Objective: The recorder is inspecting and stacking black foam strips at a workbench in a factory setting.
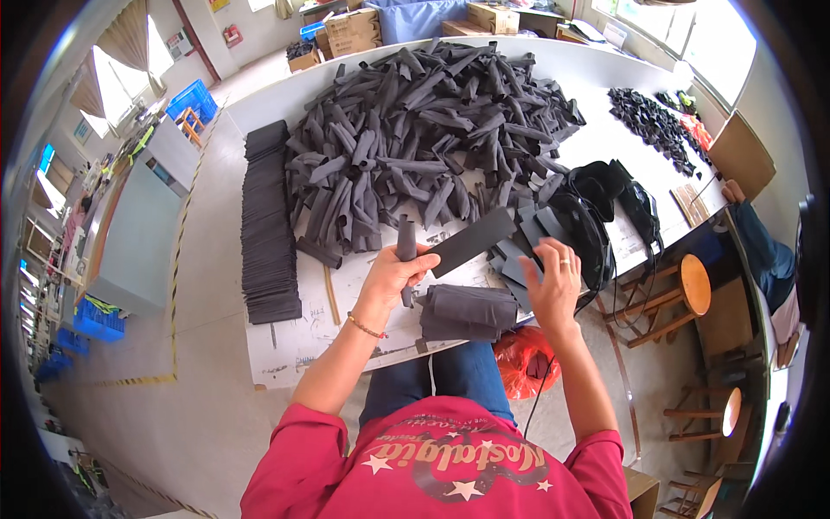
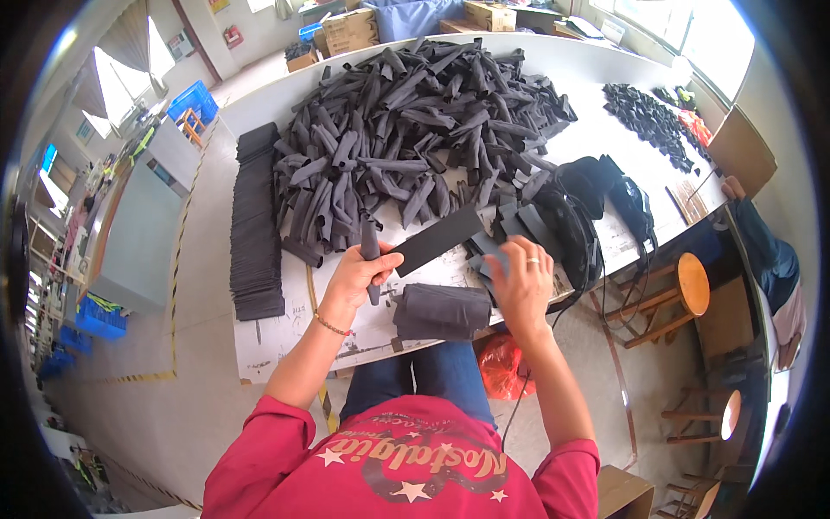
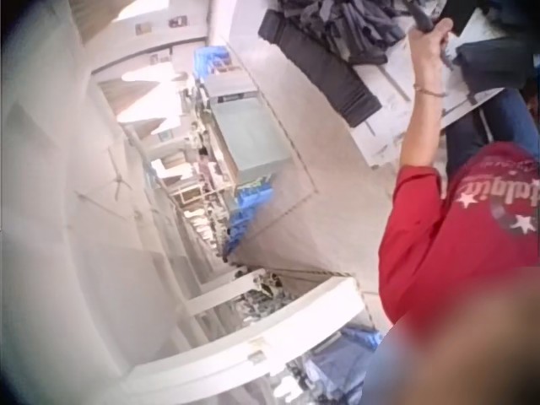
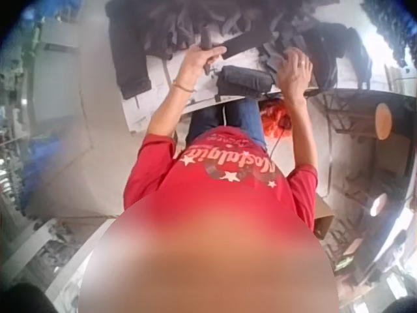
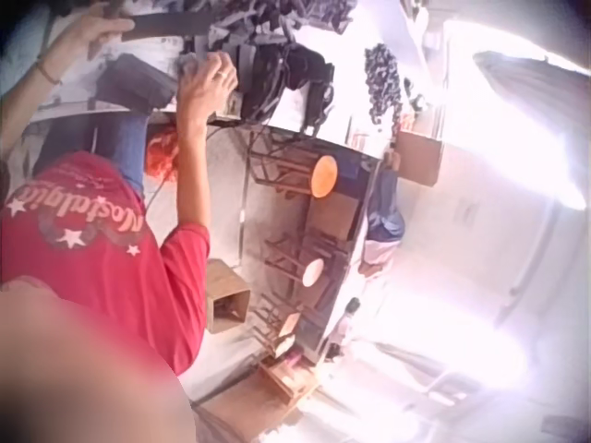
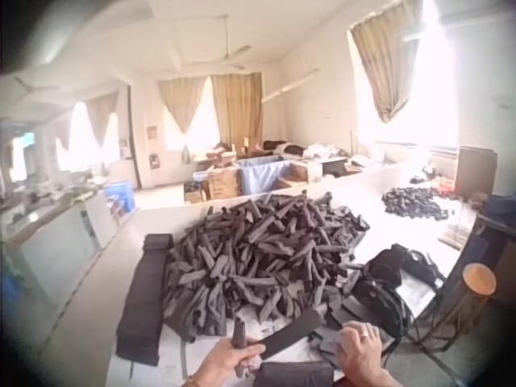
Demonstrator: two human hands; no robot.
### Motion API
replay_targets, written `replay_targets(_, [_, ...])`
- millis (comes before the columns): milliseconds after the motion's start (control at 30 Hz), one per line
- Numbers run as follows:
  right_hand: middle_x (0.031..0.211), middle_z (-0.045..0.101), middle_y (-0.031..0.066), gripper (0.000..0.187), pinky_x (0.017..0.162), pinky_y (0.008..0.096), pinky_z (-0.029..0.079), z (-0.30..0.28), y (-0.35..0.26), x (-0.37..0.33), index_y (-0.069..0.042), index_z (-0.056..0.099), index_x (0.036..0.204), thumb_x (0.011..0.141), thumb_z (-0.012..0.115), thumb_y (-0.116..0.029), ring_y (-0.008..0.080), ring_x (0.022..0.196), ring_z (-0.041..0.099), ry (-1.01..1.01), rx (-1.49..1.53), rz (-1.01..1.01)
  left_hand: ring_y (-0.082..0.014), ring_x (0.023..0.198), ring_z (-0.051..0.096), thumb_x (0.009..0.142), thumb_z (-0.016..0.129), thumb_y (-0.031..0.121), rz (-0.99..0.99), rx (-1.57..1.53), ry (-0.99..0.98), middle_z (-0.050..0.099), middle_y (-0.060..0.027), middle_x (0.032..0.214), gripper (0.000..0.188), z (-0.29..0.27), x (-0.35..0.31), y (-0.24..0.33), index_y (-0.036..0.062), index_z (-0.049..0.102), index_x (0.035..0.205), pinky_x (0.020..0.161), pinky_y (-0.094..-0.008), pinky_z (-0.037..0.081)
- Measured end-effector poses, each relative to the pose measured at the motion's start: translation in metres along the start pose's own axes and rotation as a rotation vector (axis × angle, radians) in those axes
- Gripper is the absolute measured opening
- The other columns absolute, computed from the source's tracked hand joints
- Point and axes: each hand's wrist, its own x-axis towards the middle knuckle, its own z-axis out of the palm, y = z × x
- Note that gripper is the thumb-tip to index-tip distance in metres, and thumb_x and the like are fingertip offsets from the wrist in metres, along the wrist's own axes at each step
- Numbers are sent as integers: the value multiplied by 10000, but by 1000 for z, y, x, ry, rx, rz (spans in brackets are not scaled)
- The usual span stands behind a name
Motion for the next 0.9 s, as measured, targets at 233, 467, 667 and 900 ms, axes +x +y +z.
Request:
replay_targets(233, [1247, 520, 144, 295, 1024, 456, 379, -8, -42, 27, -67, 540, 978, 773, 724, -169, 346, 1182, 501, -374, 183, -472, -67, 541, 495, 783, 806, 113, -98, -86, -154, 603, -9, 716, 224, 22, -6, 5, -4, 691, 936, 474, -214, 332])
replay_targets(467, [1053, 585, 131, 307, 849, 372, 465, -13, -56, 10, -31, 598, 962, 711, 774, -41, 328, 996, 551, -227, 513, -147, -227, 876, 627, 916, 647, 409, -21, -637, -31, 659, -136, 962, 481, -7, -17, 2, 12, 571, 1178, 717, -318, 534])
replay_targets(667, [1058, 614, 120, 460, 887, 355, 465, -21, -73, -1, -38, 655, 1145, 705, 786, -66, 289, 1011, 558, -316, 606, 123, -299, 970, 671, 927, 662, 326, -129, -605, 17, 663, -139, 1038, 398, -34, -15, -28, 52, 550, 1192, 861, -437, 586])
replay_targets(900, [1038, 618, 90, 393, 917, 366, 421, -21, -75, -6, -52, 704, 1069, 687, 792, -90, 278, 999, 550, -301, 514, 52, -251, 946, 684, 871, 730, 143, -85, -535, 38, 671, -116, 1033, 293, -30, -16, -31, 33, 609, 1114, 861, -401, 592])
